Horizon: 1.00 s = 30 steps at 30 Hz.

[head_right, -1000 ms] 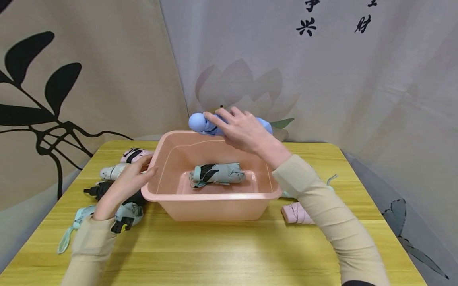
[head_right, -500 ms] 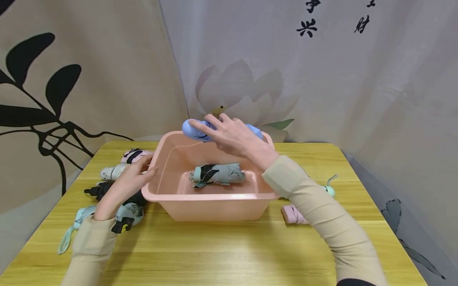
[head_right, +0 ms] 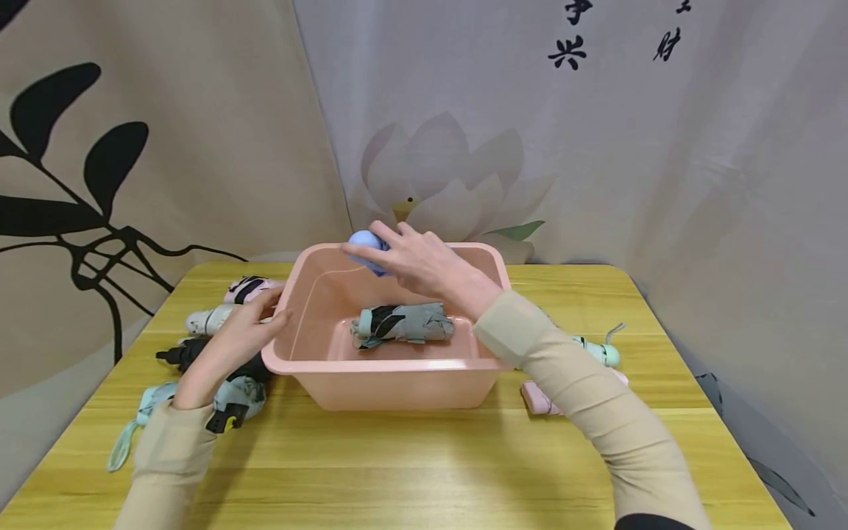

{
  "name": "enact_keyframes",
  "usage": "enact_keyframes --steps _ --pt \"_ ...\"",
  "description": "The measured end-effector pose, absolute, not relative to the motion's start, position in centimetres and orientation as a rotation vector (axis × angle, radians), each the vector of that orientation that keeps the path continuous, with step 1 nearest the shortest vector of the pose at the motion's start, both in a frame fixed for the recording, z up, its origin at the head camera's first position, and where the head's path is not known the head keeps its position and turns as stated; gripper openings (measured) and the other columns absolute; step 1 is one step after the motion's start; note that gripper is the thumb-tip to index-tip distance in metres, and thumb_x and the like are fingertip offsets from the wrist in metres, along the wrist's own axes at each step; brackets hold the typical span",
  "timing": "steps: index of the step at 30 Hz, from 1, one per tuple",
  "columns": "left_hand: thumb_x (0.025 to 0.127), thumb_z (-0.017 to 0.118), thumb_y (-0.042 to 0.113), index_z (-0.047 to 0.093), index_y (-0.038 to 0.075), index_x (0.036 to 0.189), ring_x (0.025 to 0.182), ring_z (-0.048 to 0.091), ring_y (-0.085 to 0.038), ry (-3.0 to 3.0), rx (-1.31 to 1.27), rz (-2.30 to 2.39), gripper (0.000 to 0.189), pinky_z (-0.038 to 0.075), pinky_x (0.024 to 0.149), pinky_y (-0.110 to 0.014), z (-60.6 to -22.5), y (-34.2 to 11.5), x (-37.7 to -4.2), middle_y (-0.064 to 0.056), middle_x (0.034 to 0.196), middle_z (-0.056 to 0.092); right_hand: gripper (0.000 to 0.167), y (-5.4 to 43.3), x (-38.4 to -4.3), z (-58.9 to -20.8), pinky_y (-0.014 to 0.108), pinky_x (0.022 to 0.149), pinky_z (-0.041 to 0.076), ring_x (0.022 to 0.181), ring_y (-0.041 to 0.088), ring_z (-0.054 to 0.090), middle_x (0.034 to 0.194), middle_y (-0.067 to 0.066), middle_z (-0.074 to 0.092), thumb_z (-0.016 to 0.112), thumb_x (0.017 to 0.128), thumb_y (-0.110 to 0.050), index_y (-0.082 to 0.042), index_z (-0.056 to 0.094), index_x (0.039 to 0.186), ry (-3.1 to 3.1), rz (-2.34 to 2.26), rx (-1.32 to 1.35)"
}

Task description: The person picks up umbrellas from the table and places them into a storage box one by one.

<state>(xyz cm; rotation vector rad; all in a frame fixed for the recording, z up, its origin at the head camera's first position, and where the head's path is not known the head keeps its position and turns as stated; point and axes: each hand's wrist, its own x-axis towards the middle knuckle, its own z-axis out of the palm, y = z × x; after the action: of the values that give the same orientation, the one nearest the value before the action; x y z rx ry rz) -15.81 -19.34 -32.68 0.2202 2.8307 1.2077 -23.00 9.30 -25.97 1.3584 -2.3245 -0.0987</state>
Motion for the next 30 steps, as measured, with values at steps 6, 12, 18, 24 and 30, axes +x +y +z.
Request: enact_keyframes --steps 6,12,18,24,30 --pt "0.098 0.047 0.025 0.029 0.000 0.147 0.127 0.047 -0.042 2.833 0.218 1.205 0.058 0.045 0.100 -0.054 -32.8 -19.2 -15.8 -0.028 0.141 0.044 0.064 9.1 -23.3 -26.9 0.036 0.055 0.056 0.090 0.029 0.059 0.128 0.011 0.048 0.069 0.083 -0.013 -0.028 0.039 0.137 -2.356 -0.090 1.400" --pt "0.098 0.048 0.026 0.030 0.001 0.147 0.127 0.047 -0.041 2.834 0.210 1.202 0.058 0.045 0.100 -0.054 -32.8 -19.1 -15.8 -0.027 0.141 0.044 0.054 8.9 -23.8 -28.1 0.037 0.071 0.056 0.084 0.030 0.060 0.116 0.013 0.051 0.071 0.083 -0.021 -0.021 0.043 0.130 -2.294 -0.060 1.504" --pt "0.098 0.048 0.027 0.031 0.002 0.147 0.126 0.048 -0.041 2.839 0.218 1.208 0.058 0.046 0.100 -0.053 -32.8 -19.1 -15.7 -0.027 0.141 0.045 0.056 8.4 -23.8 -29.1 0.042 0.078 0.056 0.104 0.032 0.058 0.125 0.010 0.048 0.070 0.084 -0.012 -0.024 0.046 0.133 -2.481 -0.046 1.517" --pt "0.098 0.048 0.026 0.030 0.001 0.147 0.126 0.048 -0.041 2.835 0.223 1.210 0.058 0.045 0.100 -0.054 -32.7 -19.3 -15.7 -0.027 0.141 0.045 0.053 7.3 -23.2 -29.9 0.041 0.079 0.056 0.105 0.033 0.055 0.129 0.012 0.044 0.063 0.087 -0.003 -0.025 0.044 0.130 -2.583 -0.307 1.562" --pt "0.098 0.048 0.026 0.029 0.002 0.147 0.127 0.047 -0.041 2.822 0.218 1.217 0.059 0.045 0.100 -0.054 -32.7 -19.4 -15.6 -0.027 0.142 0.044 0.048 6.6 -23.0 -30.2 0.042 0.078 0.057 0.108 0.034 0.055 0.129 0.013 0.045 0.062 0.088 -0.003 -0.024 0.044 0.127 -2.567 -0.312 1.551"
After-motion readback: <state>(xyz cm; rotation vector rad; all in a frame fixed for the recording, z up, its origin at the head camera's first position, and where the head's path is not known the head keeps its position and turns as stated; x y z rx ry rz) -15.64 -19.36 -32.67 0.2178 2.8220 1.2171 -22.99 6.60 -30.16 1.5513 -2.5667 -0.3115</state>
